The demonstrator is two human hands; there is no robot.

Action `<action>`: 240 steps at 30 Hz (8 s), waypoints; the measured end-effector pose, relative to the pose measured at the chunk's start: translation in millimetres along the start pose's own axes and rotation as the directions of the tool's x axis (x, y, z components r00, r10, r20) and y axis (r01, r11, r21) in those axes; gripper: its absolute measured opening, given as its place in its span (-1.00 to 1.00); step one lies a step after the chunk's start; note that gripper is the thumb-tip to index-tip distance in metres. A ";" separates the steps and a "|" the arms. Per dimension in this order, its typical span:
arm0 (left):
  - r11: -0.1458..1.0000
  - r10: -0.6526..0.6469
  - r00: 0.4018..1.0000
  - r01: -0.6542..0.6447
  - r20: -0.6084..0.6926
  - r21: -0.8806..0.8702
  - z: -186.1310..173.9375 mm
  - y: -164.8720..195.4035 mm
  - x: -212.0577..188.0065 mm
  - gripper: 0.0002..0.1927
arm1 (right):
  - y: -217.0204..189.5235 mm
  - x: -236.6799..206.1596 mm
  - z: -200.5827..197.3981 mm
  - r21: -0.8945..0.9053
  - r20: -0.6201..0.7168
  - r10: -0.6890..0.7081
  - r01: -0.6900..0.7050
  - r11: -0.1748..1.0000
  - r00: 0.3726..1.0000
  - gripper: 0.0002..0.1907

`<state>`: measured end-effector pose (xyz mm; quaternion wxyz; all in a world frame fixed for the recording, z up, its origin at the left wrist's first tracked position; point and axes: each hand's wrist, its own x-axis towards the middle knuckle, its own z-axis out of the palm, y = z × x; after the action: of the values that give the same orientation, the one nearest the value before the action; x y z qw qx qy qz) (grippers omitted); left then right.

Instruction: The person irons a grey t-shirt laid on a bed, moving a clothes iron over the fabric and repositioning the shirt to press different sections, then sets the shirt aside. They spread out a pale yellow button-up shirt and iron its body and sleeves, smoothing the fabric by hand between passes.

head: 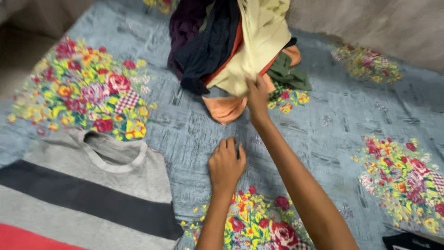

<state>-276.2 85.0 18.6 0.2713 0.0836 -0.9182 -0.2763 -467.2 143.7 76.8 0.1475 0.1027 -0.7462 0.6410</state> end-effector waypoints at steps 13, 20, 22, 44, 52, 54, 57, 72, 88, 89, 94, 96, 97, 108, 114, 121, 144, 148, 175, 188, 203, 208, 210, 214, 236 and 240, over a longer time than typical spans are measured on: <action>0.992 0.121 0.986 -0.117 -0.112 0.037 0.6 9.8 0.4 -0.71 | 50.2 -342.1 -251.8 0.348 0.134 0.505 -0.517 0.782 0.853 -0.57; 0.968 0.230 0.931 -0.250 -0.285 -0.036 -5.0 10.7 -30.5 -0.66 | 65.1 -409.4 -229.8 0.151 0.417 0.362 -0.457 0.877 0.834 -0.56; 0.989 0.084 0.993 -0.093 -0.082 -0.115 0.0 26.9 -47.9 -0.55 | 58.1 -409.8 -227.7 0.147 0.465 0.313 -0.421 0.895 0.828 -0.56; 0.788 0.615 0.401 -0.262 0.679 -0.558 -207.3 74.7 -249.6 -0.71 | -46.9 -382.2 -225.8 0.584 0.215 0.501 -0.521 0.623 0.839 -0.47; 0.836 0.348 0.688 0.081 0.637 -0.543 -219.6 38.4 -214.2 -0.59 | -49.2 -380.5 -309.7 0.847 0.239 0.230 -0.318 0.426 0.943 -0.48; 0.842 0.355 0.758 -0.005 0.548 -0.540 -203.2 36.9 -208.0 -0.50 | -55.0 -382.6 -354.3 0.820 0.190 -0.037 -0.138 0.556 0.981 -0.58; 0.782 0.519 0.726 -0.190 0.451 -0.594 -173.9 27.7 -194.8 -0.25 | -61.6 -379.7 -398.5 0.816 0.216 -0.254 -0.032 0.577 0.943 -0.64; 0.854 0.507 0.826 -0.441 0.246 -0.277 -108.4 28.5 -174.7 -0.77 | -160.8 -375.7 -421.1 0.564 -0.191 0.087 0.037 0.825 0.978 -0.79; 0.782 0.605 0.787 -0.558 0.123 -0.280 -88.1 104.7 -141.6 -0.22 | -173.7 -371.8 -424.8 0.462 -0.043 0.110 -0.078 0.884 0.993 -0.82; 0.825 0.564 0.810 -0.559 0.163 -0.076 -75.3 101.5 -129.8 -0.09 | -171.0 -378.0 -431.8 0.435 -0.024 0.096 -0.076 0.897 0.995 -0.84; 0.815 0.558 0.830 -0.547 0.003 -0.193 -38.9 109.3 -96.0 -0.29 | -176.4 -418.5 -490.6 0.200 0.134 0.091 -0.117 0.973 0.987 -0.81; 0.788 0.554 0.830 -0.550 -0.072 -0.278 -37.1 115.6 -86.0 -0.49 | -187.4 -428.4 -514.2 0.008 0.062 0.138 -0.139 0.990 0.988 -0.77; 0.766 0.543 0.836 -0.532 -0.080 -0.361 -41.9 119.3 -76.7 -0.57 | -194.9 -429.6 -525.3 -0.092 0.023 0.154 -0.152 0.984 0.988 -0.76; 0.553 0.787 0.617 -0.720 -0.023 -0.419 -330.7 99.2 -96.9 -0.77 | -218.3 -431.1 -540.4 -0.077 -0.277 -0.004 -0.018 0.997 0.961 -0.75; 0.704 0.658 0.746 -0.561 0.103 -0.435 -395.2 94.5 -102.8 -0.84 | -250.0 -409.5 -528.7 -0.244 -0.223 -0.104 0.048 0.969 0.969 -0.74; 0.803 0.534 0.827 -0.562 -0.177 -0.198 -325.5 114.6 53.6 -0.54 | -306.4 -265.1 -470.9 -0.480 -0.084 -0.386 0.302 0.823 0.919 -0.76; 0.874 0.427 0.899 -0.382 0.098 -0.300 -204.2 -31.2 -148.4 -0.78 | -52.0 -422.1 -429.1 -0.630 -0.084 0.087 -0.121 0.767 0.993 -0.64; 0.760 0.618 0.780 -0.562 0.097 -0.326 -212.5 -38.8 -141.4 -0.80 | -67.9 -424.0 -439.5 -0.622 -0.108 -0.012 -0.058 0.781 0.994 -0.70; 0.826 0.522 0.679 -0.253 0.516 -0.503 -272.7 5.8 -252.5 -0.70 | -126.1 -500.4 -363.9 -0.507 0.573 0.178 0.176 0.844 0.800 -0.70; 0.990 -0.139 0.962 0.144 0.233 -0.003 -135.3 -54.6 -169.3 -0.28 | -127.5 -470.6 -265.0 -0.723 0.521 -0.022 0.456 0.519 0.853 -0.46; -0.475 -0.261 0.912 0.164 0.316 -0.865 -247.7 -65.2 -155.1 -0.58 | -118.2 -477.6 -268.2 -0.718 0.505 0.029 0.401 0.569 0.863 -0.48; -0.246 -0.354 0.935 -0.097 -0.003 -0.965 -264.3 -83.5 -173.8 -0.48 | -114.5 -478.5 -270.7 -0.701 0.508 0.010 0.406 0.586 0.861 -0.50; -0.111 -0.408 0.902 -0.201 -0.140 -0.973 -272.6 -92.9 -185.4 -0.40 | -112.4 -478.4 -272.4 -0.696 0.510 0.016 0.402 0.595 0.860 -0.51; 0.401 -0.503 0.750 -0.236 -0.428 -0.885 -298.8 -108.8 -193.6 -0.48 | -112.1 -478.3 -280.4 -0.637 0.509 0.013 0.366 0.679 0.861 -0.59; 0.763 0.624 0.693 -0.441 0.361 -0.473 -172.4 114.5 -272.8 -0.45 | -89.0 -469.6 -486.8 -0.422 -0.569 -0.182 -0.096 0.901 0.802 -0.46; 0.711 0.703 0.583 -0.572 0.407 -0.408 -122.0 145.0 -290.6 -0.37 | -43.6 -420.8 -505.8 -0.174 -0.326 -0.030 -0.029 0.984 0.945 -0.60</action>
<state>33.4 237.6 52.8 0.0929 -0.3671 -0.8833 -0.2763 -14.0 621.0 37.3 0.2781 -0.0187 -0.7652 0.5804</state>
